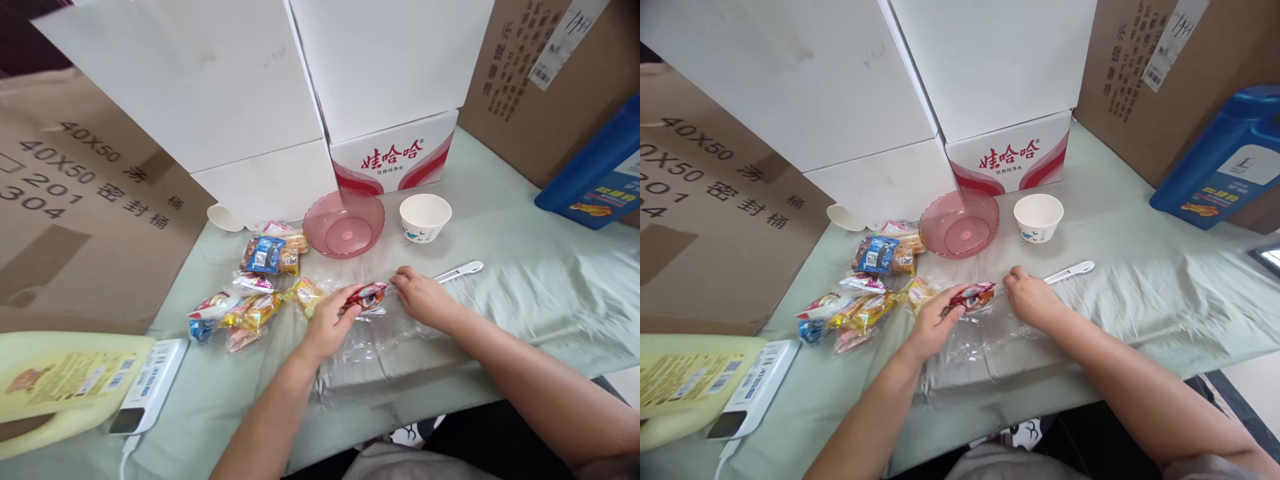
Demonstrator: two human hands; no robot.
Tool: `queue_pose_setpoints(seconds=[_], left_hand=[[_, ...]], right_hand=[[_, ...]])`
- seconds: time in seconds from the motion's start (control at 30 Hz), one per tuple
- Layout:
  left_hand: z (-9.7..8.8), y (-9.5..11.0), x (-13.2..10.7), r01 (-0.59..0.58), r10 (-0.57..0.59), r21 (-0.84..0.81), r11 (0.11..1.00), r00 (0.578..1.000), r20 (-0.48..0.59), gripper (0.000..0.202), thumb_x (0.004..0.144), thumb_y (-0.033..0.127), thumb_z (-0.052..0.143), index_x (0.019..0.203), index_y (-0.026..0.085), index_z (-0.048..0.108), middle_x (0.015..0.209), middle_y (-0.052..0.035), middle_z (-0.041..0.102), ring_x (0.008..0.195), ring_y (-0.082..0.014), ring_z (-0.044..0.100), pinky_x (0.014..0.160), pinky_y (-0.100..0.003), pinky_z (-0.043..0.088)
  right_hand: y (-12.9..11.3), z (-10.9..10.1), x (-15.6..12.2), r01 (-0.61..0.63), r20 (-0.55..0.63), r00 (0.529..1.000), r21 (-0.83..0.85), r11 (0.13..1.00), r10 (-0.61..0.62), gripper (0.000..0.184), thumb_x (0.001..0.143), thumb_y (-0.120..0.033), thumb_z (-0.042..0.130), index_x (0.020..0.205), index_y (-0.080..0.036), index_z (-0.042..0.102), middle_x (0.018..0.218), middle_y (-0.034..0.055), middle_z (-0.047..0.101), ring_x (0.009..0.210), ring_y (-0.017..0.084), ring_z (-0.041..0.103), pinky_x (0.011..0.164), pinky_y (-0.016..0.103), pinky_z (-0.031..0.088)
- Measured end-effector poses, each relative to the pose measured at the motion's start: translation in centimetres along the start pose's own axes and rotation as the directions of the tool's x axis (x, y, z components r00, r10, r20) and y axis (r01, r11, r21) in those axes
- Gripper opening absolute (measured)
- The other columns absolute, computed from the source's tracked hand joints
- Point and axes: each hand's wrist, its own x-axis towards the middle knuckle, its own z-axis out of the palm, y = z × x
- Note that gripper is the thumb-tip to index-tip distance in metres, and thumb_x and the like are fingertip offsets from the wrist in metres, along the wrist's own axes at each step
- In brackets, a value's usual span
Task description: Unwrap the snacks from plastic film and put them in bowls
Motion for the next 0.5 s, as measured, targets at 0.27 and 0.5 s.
queue_pose_setpoints(seconds=[0.27,0.5], left_hand=[[-4.5,2.9,7.0,0.093,-0.268,-0.642,0.761,0.946,-0.181,0.056,0.078,0.059,0.066,0.117,0.021,0.058,0.109,-0.0086,0.069,0.092,-0.0219,0.069,0.078,-0.035,0.057],[-5.2,2.9,7.2,0.030,-0.040,-0.037,0.999,0.955,-0.294,0.044,0.079,0.045,0.070,0.115,0.020,0.060,0.121,-0.0098,0.061,0.107,-0.0216,0.061,0.088,-0.033,0.052]], right_hand=[[0.0,-0.4,-0.1,0.019,0.019,1.000,-0.011,1.000,-0.019,0.033,0.096,-0.024,0.039,0.120,-0.016,0.059,0.129,0.0144,0.055,0.089,0.023,0.068,0.071,0.032,0.049],[0.7,-2.3,-1.4,0.034,-0.192,0.981,0.162,0.986,-0.003,0.032,0.097,-0.026,0.040,0.119,-0.017,0.062,0.120,0.0113,0.063,0.096,0.023,0.066,0.080,0.034,0.050]])
